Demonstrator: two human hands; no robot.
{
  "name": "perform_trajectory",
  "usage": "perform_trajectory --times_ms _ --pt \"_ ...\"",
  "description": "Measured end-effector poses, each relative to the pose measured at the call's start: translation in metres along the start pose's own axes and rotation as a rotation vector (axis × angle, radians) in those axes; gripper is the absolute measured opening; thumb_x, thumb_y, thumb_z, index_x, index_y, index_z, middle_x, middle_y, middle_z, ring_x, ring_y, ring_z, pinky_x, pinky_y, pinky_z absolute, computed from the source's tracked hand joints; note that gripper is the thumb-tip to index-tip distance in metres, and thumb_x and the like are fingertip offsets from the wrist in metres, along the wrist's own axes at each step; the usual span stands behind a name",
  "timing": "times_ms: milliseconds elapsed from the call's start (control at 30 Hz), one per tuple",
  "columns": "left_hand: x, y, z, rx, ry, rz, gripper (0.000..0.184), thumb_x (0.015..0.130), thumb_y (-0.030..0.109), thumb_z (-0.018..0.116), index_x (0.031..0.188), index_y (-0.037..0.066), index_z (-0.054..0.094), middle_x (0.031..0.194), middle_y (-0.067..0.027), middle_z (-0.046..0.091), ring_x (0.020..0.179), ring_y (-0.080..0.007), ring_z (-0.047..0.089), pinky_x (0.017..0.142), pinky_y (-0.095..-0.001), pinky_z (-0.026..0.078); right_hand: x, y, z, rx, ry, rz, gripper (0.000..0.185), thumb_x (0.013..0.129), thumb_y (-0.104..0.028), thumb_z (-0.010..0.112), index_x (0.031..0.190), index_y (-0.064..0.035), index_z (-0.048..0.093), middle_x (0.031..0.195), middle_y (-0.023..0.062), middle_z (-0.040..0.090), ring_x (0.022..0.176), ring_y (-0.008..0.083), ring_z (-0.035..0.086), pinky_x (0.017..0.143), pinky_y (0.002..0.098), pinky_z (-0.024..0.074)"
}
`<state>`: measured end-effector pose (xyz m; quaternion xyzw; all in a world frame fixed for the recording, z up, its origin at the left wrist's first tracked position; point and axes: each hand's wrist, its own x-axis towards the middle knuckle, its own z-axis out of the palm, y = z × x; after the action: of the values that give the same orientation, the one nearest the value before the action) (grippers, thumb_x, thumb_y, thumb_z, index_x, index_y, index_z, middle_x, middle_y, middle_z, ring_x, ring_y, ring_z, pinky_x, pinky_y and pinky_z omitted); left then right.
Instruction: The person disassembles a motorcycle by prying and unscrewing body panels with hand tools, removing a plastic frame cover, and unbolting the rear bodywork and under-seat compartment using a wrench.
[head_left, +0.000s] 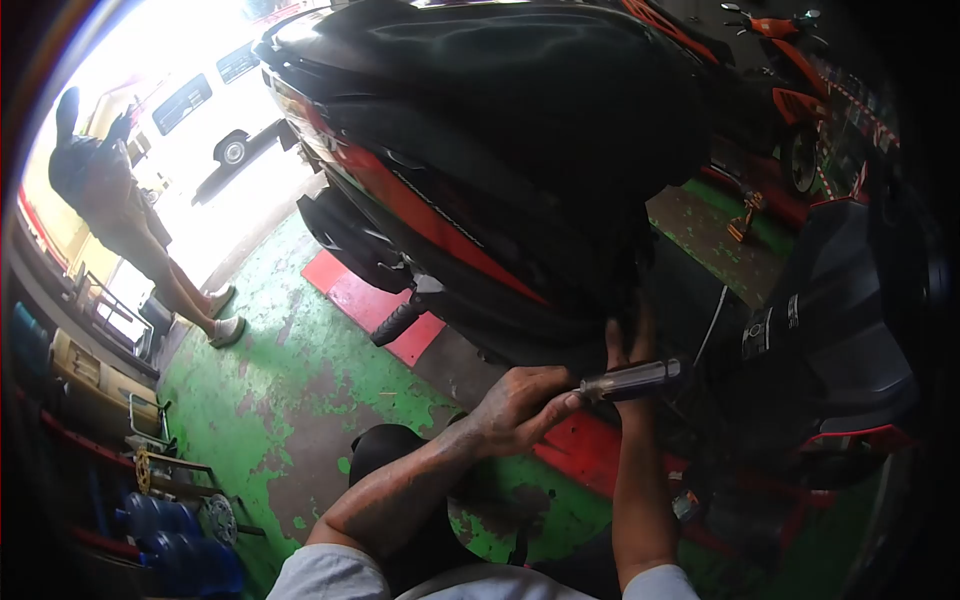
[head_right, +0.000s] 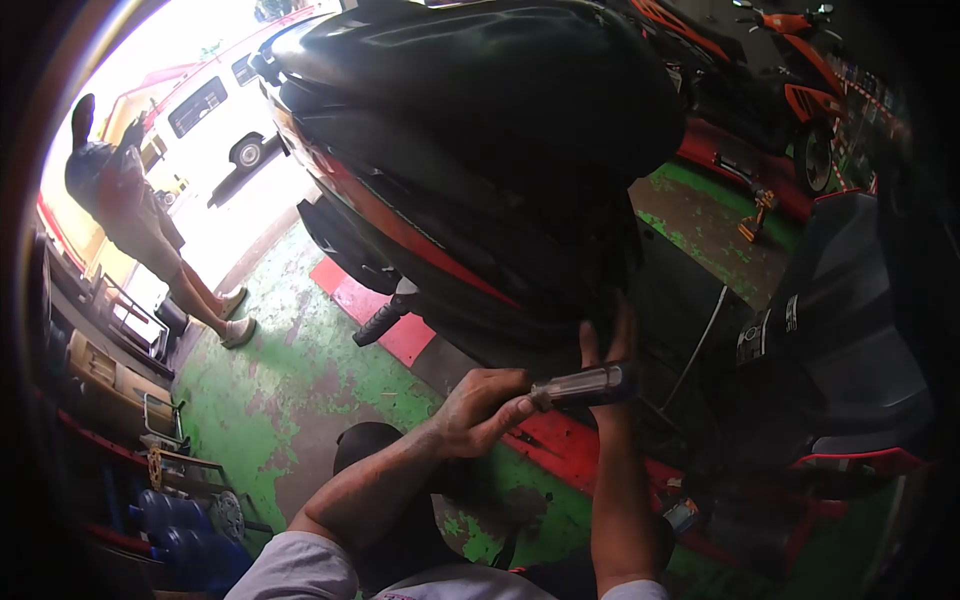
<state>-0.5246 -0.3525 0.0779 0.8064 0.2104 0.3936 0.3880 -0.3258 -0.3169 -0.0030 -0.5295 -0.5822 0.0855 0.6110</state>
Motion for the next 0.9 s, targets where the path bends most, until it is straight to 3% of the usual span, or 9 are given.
perform_trajectory --times_ms 67,200,467,767,900 --pt "-0.004 0.003 0.001 0.107 -0.029 -0.008 0.033 0.102 0.028 0.056 0.089 -0.002 0.059 0.071 -0.0146 0.050 0.065 -0.0322 0.054 0.060 -0.0420 0.042 0.010 0.005 0.022 -0.007 -0.006 0.209 0.046 0.102 -0.030 0.060 0.136 -0.0001 0.052 0.128 0.0177 0.062 0.116 0.0284 0.060 0.104 0.0375 0.0431" --pt "-0.013 0.006 0.007 0.203 -0.021 -0.023 0.032 0.099 0.028 0.061 0.084 0.000 0.056 0.070 -0.0150 0.049 0.067 -0.0348 0.055 0.060 -0.0446 0.043 0.018 0.028 0.016 0.248 -0.016 0.287 0.035 0.104 -0.028 0.056 0.123 0.0006 0.061 0.120 0.0153 0.066 0.115 0.0248 0.060 0.103 0.0365 0.0434" --pt "-0.026 0.026 0.013 0.166 0.030 0.007 0.023 0.097 0.021 0.063 0.087 0.000 0.057 0.073 -0.0150 0.052 0.068 -0.0360 0.057 0.061 -0.0459 0.044 0.021 0.029 0.012 0.311 -0.059 0.254 0.034 0.105 -0.028 0.055 0.124 -0.0002 0.061 0.120 0.0146 0.066 0.114 0.0239 0.060 0.103 0.0361 0.0426" --pt "-0.068 0.043 -0.001 0.527 0.000 0.128 0.013 0.086 0.013 0.071 0.093 0.004 0.063 0.076 -0.0097 0.056 0.065 -0.0310 0.062 0.055 -0.0422 0.049 0.017 0.037 0.016 0.254 -0.038 0.152 0.042 0.106 -0.033 0.052 0.128 0.0018 0.058 0.124 0.0190 0.064 0.118 0.0312 0.059 0.104 0.0384 0.0429" --pt "-0.095 0.059 -0.006 0.517 0.136 0.075 0.016 0.086 0.011 0.071 0.097 0.003 0.062 0.079 -0.0116 0.058 0.068 -0.0297 0.064 0.057 -0.0395 0.050 0.017 0.029 0.010 0.187 -0.064 0.102 0.043 0.106 -0.034 0.051 0.128 0.0027 0.058 0.125 0.0203 0.063 0.119 0.0322 0.059 0.103 0.0388 0.0437"
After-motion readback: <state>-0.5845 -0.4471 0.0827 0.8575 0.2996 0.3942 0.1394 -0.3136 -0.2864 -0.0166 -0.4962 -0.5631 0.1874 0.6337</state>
